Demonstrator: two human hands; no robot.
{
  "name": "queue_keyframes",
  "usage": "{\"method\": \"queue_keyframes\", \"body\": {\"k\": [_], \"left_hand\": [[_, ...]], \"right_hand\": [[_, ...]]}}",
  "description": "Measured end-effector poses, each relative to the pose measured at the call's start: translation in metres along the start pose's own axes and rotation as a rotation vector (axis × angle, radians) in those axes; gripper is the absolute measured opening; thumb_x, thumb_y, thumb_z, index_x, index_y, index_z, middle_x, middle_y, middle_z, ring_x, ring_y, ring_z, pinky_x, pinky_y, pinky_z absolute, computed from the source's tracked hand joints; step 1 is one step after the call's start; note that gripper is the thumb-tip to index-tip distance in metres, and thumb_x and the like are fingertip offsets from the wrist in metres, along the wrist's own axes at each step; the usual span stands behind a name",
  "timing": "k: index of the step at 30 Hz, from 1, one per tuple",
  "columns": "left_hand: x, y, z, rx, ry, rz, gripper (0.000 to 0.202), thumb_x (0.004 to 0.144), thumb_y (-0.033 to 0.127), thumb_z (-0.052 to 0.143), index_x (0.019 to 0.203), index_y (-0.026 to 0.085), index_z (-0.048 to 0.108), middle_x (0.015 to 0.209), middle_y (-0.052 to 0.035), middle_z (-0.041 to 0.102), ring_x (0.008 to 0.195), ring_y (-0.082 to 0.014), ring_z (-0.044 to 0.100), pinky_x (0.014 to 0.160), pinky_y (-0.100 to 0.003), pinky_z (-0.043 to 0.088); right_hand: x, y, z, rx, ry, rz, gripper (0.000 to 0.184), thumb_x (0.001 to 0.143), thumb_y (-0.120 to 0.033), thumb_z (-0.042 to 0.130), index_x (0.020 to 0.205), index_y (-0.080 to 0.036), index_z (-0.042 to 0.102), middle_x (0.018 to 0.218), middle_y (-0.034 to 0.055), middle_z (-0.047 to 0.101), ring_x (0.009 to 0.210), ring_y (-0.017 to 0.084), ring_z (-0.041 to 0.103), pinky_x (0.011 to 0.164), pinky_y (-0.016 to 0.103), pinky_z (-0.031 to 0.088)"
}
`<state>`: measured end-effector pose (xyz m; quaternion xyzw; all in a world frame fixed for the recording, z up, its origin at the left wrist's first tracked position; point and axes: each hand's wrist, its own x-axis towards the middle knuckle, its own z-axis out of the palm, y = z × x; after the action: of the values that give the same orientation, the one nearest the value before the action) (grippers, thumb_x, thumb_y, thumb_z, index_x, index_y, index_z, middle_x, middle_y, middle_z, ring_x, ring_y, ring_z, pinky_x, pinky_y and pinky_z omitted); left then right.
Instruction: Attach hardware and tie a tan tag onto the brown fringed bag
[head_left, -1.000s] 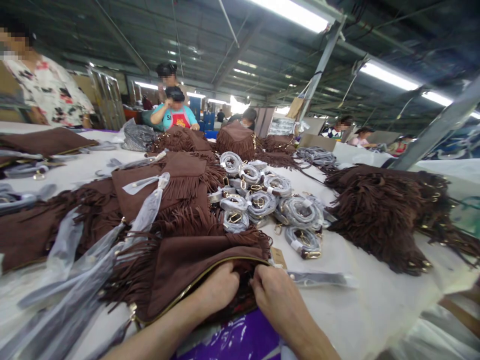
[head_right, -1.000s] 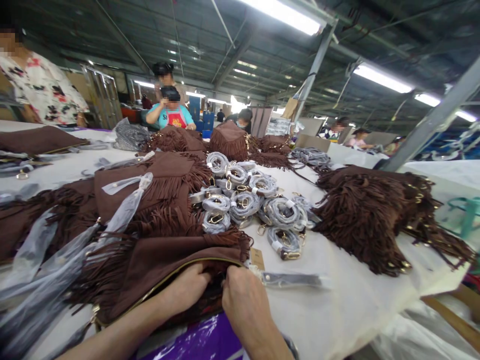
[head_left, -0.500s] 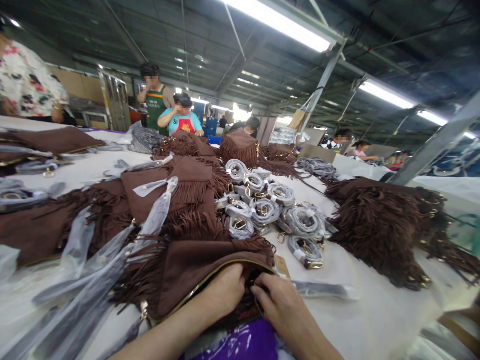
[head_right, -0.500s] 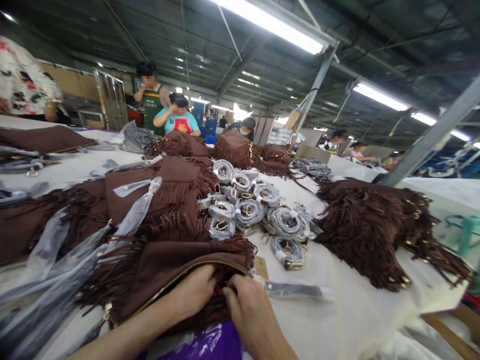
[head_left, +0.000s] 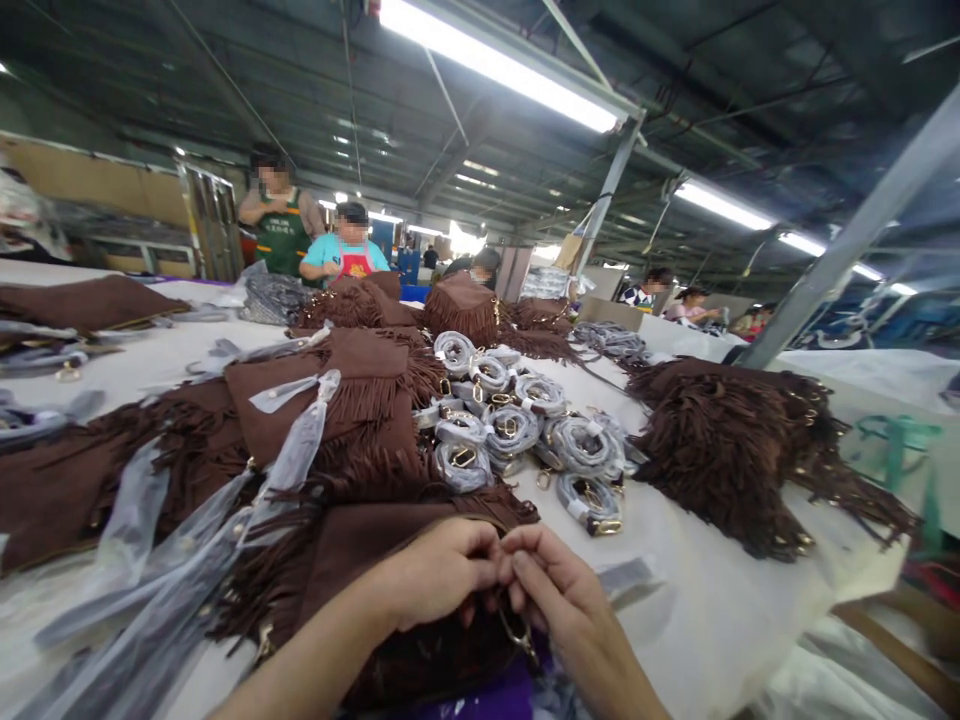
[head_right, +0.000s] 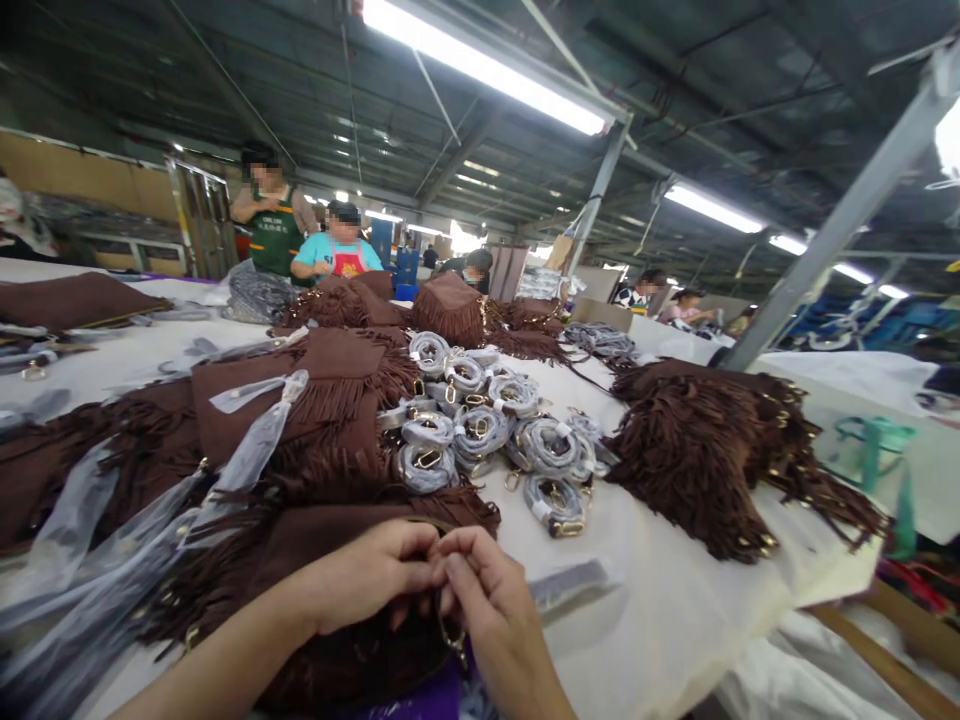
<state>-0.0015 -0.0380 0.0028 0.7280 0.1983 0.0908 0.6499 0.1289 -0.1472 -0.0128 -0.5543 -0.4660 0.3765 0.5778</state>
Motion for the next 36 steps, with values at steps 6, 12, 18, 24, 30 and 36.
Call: {"method": "queue_keyframes", "body": {"k": [6,12,18,24,30,36], "left_hand": [[0.01,-0.019,-0.005,-0.488,-0.077,0.013,0.027,0.071,0.035,0.069,0.08,0.015,0.051,0.078,-0.0058,0.065,0.065,-0.0131,0.066,0.043,-0.015,0.042],[0.015,-0.025,-0.003,-0.608,-0.085,-0.038,0.04,0.062,0.04,0.078,0.08,0.016,0.05,0.082,-0.0078,0.068,0.065,-0.0182,0.07,0.044,-0.02,0.052],[0.016,-0.025,-0.001,-0.542,-0.043,-0.11,0.037,0.057,0.034,0.077,0.078,0.014,0.053,0.077,-0.0055,0.067,0.059,-0.0157,0.069,0.05,-0.022,0.056],[0.019,-0.026,0.0,-0.505,0.001,-0.104,0.041,0.057,0.041,0.074,0.079,0.016,0.049,0.064,-0.001,0.064,0.05,-0.0154,0.066,0.036,-0.017,0.047],[0.02,-0.023,-0.002,-0.488,0.141,-0.064,0.035,0.059,0.042,0.067,0.076,0.019,0.047,0.057,0.002,0.062,0.041,-0.0105,0.058,0.033,-0.016,0.042],[0.02,-0.024,0.003,-0.377,0.166,-0.028,0.03,0.06,0.028,0.059,0.085,0.012,0.06,0.055,0.0027,0.059,0.04,-0.0073,0.051,0.038,-0.017,0.04]], "right_hand": [[0.026,0.008,0.008,0.275,0.077,0.039,0.045,0.076,-0.057,0.077,0.093,-0.018,0.061,0.066,-0.0032,0.059,0.047,0.008,0.038,0.044,0.017,0.027],[0.031,0.011,-0.004,0.48,0.065,0.14,0.036,0.068,-0.037,0.089,0.089,-0.017,0.066,0.074,-0.0001,0.064,0.058,0.009,0.049,0.049,0.016,0.038],[0.022,0.007,-0.006,0.503,-0.042,0.186,0.023,0.073,-0.031,0.086,0.081,-0.016,0.07,0.071,0.0002,0.064,0.06,0.01,0.054,0.058,0.019,0.046],[0.018,0.015,-0.008,0.613,-0.056,0.112,0.031,0.064,-0.025,0.086,0.092,-0.019,0.074,0.087,0.0041,0.07,0.079,0.016,0.062,0.076,0.024,0.052],[0.01,0.037,-0.015,0.239,-0.044,-0.085,0.019,0.082,-0.04,0.08,0.083,-0.022,0.076,0.086,0.0032,0.066,0.082,0.017,0.065,0.074,0.024,0.056],[0.006,0.043,-0.009,0.228,0.234,-0.051,0.039,0.065,-0.049,0.09,0.097,-0.029,0.078,0.078,0.002,0.069,0.073,0.02,0.071,0.047,0.018,0.057]]}}
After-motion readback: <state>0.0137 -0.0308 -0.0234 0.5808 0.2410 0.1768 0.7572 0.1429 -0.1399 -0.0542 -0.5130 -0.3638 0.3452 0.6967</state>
